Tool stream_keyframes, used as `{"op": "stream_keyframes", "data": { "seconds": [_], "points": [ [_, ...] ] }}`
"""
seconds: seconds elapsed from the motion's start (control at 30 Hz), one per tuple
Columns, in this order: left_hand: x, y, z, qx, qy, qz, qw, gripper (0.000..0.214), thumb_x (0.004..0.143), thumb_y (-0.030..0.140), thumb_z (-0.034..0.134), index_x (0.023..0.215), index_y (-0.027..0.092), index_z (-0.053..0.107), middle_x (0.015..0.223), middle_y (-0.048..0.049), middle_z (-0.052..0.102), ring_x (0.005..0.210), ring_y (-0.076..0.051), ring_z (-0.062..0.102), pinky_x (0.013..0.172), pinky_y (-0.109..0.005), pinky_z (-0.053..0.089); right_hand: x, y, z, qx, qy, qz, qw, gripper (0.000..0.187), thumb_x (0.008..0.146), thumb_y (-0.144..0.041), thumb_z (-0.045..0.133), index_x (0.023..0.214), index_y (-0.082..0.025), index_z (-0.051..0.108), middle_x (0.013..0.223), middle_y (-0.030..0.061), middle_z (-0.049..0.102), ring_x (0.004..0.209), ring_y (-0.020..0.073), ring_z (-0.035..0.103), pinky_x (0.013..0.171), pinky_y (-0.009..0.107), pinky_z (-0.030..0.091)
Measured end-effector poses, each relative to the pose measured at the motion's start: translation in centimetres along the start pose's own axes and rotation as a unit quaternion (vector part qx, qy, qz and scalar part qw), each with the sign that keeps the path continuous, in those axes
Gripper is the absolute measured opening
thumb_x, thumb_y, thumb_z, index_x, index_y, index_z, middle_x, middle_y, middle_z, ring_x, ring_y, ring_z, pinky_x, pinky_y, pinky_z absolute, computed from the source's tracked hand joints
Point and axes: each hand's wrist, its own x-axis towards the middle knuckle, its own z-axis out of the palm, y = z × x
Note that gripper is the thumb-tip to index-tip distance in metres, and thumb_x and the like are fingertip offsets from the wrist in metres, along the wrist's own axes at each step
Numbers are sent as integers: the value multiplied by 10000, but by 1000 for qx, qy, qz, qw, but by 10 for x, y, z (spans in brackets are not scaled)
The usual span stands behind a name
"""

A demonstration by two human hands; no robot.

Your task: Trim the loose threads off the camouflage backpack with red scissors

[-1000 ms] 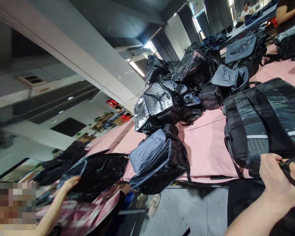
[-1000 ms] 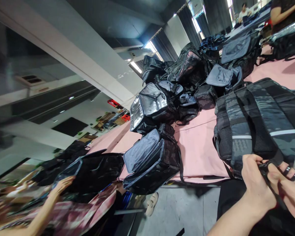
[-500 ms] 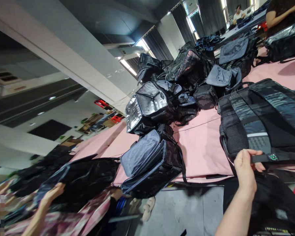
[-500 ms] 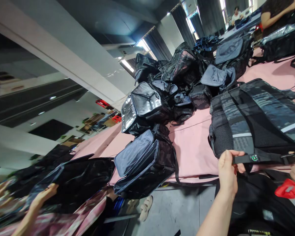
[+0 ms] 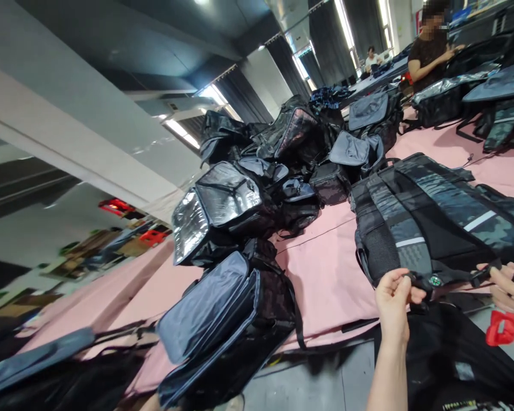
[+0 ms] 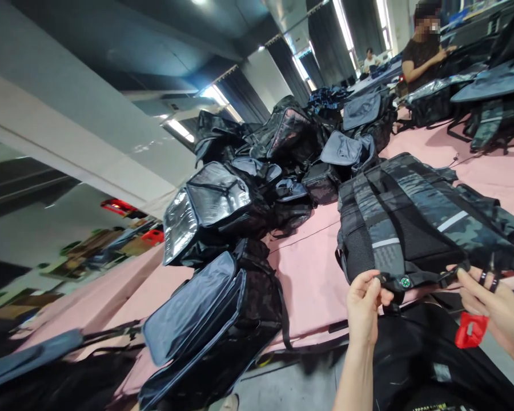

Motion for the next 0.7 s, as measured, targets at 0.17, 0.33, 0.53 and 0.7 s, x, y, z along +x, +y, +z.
{"op": "stream_keyframes", "data": {
  "seconds": [0.17, 0.33, 0.53, 0.7],
  "points": [
    [1, 2, 1, 195, 39, 130, 971, 487, 851, 557, 514, 631, 137, 624, 596, -28, 596, 558, -101, 534, 554, -217, 437, -5, 4, 10, 13, -10, 21, 1000, 434, 721, -464, 781, 661, -179, 459, 501, -72, 222, 440, 31, 179, 387, 140, 231],
    [-1, 8, 14, 348, -3, 241, 906, 233, 880, 364, 546, 932, 201, 704, 940, -65, 689, 880, -175, 623, 828, -305, 501, 0, 8, 17, 82, -36, 38, 995, 445, 731, -463, 777, 676, -164, 452, 508, -99, 195, 448, 19, 121, 404, 124, 229],
    [4, 2, 37, 419, -97, 186, 883, 265, 907, 302, 484, 1048, 221, 693, 1010, -59, 720, 942, -187, 648, 879, -317, 508, 2, 4, 24, 123, -57, 60, 989, 413, 694, -447, 811, 719, -146, 529, 537, -103, 260, 436, -1, 93, 388, 119, 232],
    [6, -1, 42, 397, -126, 151, 896, 267, 887, 309, 503, 1061, 220, 685, 918, -48, 733, 800, -163, 659, 775, -289, 534, 5, -1, 29, 167, -81, 102, 977, 453, 639, -428, 847, 676, -162, 482, 492, -115, 192, 425, 15, 73, 360, 128, 244]
  ]
}}
